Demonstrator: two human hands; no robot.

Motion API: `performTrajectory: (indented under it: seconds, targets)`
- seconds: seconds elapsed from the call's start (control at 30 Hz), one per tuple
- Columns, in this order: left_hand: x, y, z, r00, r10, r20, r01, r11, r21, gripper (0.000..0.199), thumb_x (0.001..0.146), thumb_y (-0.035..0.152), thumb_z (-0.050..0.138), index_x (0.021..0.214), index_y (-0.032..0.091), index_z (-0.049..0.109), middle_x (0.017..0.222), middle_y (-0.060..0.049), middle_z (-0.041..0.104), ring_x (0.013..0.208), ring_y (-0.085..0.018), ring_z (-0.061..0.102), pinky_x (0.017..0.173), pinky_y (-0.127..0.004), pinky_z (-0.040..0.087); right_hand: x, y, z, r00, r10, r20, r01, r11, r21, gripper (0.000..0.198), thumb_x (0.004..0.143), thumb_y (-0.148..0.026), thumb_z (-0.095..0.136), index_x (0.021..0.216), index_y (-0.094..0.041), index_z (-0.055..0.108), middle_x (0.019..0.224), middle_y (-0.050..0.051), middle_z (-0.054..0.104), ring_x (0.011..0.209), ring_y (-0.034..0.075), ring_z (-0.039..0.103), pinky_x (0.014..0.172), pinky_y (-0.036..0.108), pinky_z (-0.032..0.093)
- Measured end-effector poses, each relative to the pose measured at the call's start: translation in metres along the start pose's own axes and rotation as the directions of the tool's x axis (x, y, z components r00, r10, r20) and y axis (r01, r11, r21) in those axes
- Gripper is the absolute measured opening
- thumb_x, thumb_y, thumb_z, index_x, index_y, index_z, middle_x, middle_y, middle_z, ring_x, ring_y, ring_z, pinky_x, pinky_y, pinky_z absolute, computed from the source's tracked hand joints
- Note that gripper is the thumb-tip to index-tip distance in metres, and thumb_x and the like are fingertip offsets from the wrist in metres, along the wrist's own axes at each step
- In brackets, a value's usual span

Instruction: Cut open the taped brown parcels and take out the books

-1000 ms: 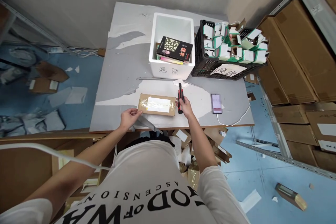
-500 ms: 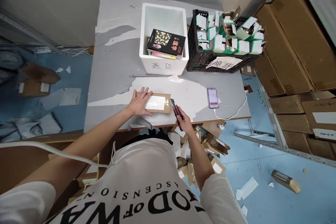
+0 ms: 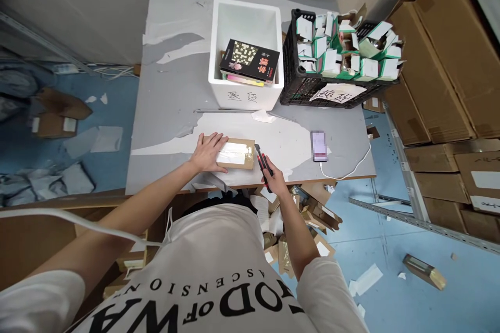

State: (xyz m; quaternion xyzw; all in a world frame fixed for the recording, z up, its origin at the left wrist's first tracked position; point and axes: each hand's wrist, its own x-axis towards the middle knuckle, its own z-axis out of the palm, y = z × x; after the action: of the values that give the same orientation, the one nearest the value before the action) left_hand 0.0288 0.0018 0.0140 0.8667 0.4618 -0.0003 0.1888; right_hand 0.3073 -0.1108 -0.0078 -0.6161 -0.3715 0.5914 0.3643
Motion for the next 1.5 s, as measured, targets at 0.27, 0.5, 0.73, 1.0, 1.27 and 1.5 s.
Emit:
performTrajectory:
  seconds: [0.27, 0.5, 0.73, 1.0, 1.27, 1.5]
  targets:
    - [-0.001, 0.000, 0.006, 0.999, -0.004, -0.054, 0.003, 1.000, -0.018, 0.116, 0.051, 0.062, 0.074, 0.147, 0.017, 0.028, 0.149, -0.021, 0.033, 0.133, -0.042, 0.028, 0.111, -0.058, -0.003, -0.013, -0.011, -0.018, 0.983, 0.064, 0.172, -0.049, 0.995, -0.093, 0.064, 0.076, -0.031, 0.065, 0.137, -0.023, 0.049, 0.053, -0.007, 0.057, 0.038, 0.008, 0.046, 0.033, 0.019, 0.040]
    - [-0.002, -0.001, 0.006, 0.998, -0.004, -0.063, 0.002, 1.000, -0.030, 0.115, 0.051, 0.062, 0.074, 0.147, 0.015, 0.030, 0.148, -0.021, 0.033, 0.131, -0.043, 0.030, 0.111, -0.058, -0.001, -0.032, -0.012, -0.025, 0.965, 0.124, 0.229, -0.108, 0.991, -0.083, 0.060, 0.075, -0.031, 0.067, 0.133, -0.024, 0.054, 0.058, -0.005, 0.063, 0.039, 0.008, 0.045, 0.037, 0.022, 0.041]
    - [-0.004, -0.001, 0.004, 0.999, 0.014, -0.032, -0.014, 1.000, 0.002, 0.117, 0.054, 0.065, 0.072, 0.149, 0.017, 0.026, 0.154, -0.019, 0.023, 0.138, -0.042, 0.021, 0.112, -0.057, -0.005, -0.046, 0.000, -0.049, 0.994, 0.080, 0.077, -0.070, 0.990, -0.125, 0.071, 0.076, -0.037, 0.066, 0.141, -0.022, 0.043, 0.065, -0.002, 0.064, 0.045, 0.012, 0.050, 0.043, 0.027, 0.044]
    - [-0.017, 0.002, 0.006, 0.993, 0.079, -0.083, -0.076, 0.996, 0.043, 0.106, 0.064, 0.066, 0.066, 0.148, 0.013, 0.028, 0.154, -0.021, 0.021, 0.143, -0.040, 0.012, 0.111, -0.060, -0.008, 0.022, 0.039, -0.035, 0.904, -0.144, -0.402, -0.111, 0.830, -0.547, 0.050, 0.085, -0.032, 0.047, 0.133, -0.018, 0.052, 0.113, 0.013, 0.059, 0.098, 0.025, 0.058, 0.093, 0.045, 0.044]
    - [-0.055, 0.004, 0.041, 0.973, 0.104, -0.206, -0.105, 0.994, 0.002, 0.043, 0.091, 0.030, 0.044, 0.133, 0.021, 0.051, 0.140, -0.016, 0.048, 0.137, -0.029, 0.035, 0.114, -0.055, 0.014, 0.037, 0.077, -0.014, 0.849, -0.263, -0.459, -0.082, 0.792, -0.606, 0.044, 0.082, -0.029, 0.051, 0.125, -0.019, 0.056, 0.121, 0.012, 0.053, 0.116, 0.026, 0.046, 0.102, 0.049, 0.033]
    - [-0.052, -0.007, 0.061, 0.927, 0.187, -0.325, -0.189, 0.982, 0.026, 0.035, 0.094, 0.026, 0.041, 0.123, 0.017, 0.058, 0.120, -0.013, 0.064, 0.121, -0.027, 0.053, 0.109, -0.051, 0.032, 0.050, 0.012, 0.008, 0.820, -0.502, -0.274, 0.105, 0.603, -0.791, 0.054, 0.090, -0.036, 0.042, 0.139, -0.015, 0.038, 0.141, 0.019, 0.035, 0.131, 0.030, 0.033, 0.106, 0.055, 0.027]
